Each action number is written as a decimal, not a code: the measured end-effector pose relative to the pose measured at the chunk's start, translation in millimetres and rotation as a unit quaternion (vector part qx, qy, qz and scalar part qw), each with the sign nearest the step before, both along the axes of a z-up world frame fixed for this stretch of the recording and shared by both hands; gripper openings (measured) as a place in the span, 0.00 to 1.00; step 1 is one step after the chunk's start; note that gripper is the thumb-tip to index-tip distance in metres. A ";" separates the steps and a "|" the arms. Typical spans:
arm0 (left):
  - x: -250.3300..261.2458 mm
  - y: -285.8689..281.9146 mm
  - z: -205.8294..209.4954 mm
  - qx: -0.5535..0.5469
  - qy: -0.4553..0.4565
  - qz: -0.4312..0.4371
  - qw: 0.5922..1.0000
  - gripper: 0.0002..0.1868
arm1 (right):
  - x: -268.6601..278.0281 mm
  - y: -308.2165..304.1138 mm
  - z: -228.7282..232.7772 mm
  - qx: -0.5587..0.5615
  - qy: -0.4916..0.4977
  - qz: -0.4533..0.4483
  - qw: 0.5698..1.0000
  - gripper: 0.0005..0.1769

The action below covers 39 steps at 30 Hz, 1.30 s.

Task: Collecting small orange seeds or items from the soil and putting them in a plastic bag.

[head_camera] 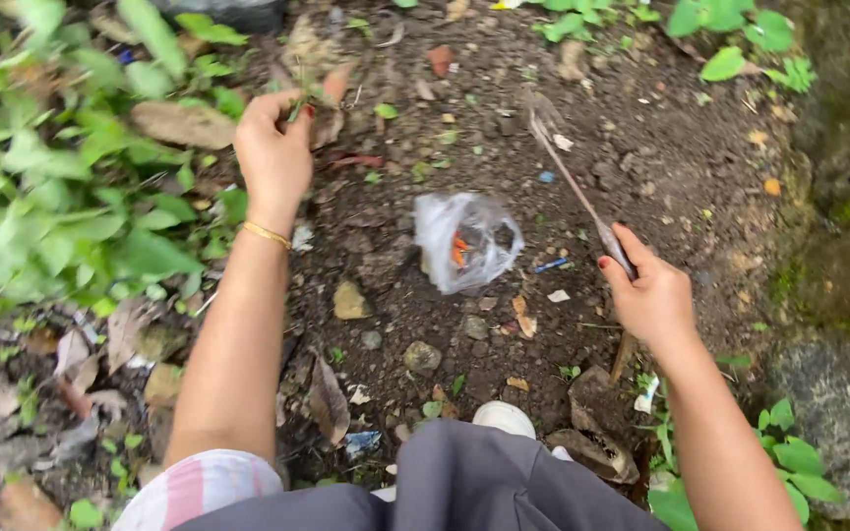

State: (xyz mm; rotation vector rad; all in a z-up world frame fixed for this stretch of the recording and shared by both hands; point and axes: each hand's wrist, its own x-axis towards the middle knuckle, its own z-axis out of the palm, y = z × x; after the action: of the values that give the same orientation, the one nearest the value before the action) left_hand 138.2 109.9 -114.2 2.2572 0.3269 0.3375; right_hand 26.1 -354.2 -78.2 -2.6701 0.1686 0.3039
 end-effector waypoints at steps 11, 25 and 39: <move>-108.6 145.7 58.1 -0.004 -0.108 0.100 0.989 0.09 | 2.0 98.5 88.5 -0.048 0.008 0.079 0.996 0.30; -150.6 123.3 43.9 0.071 -0.107 0.058 0.990 0.35 | 41.2 167.9 98.5 -0.196 -0.010 0.147 0.970 0.26; -148.6 40.8 23.2 -0.081 -0.064 -0.039 0.994 0.28 | 54.0 243.5 54.5 -0.192 0.139 0.075 0.969 0.19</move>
State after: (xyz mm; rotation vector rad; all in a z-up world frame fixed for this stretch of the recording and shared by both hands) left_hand -10.5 150.7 -91.0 2.0719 0.1915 0.3987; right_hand 80.1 -110.7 -23.8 -3.0162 0.1206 0.7668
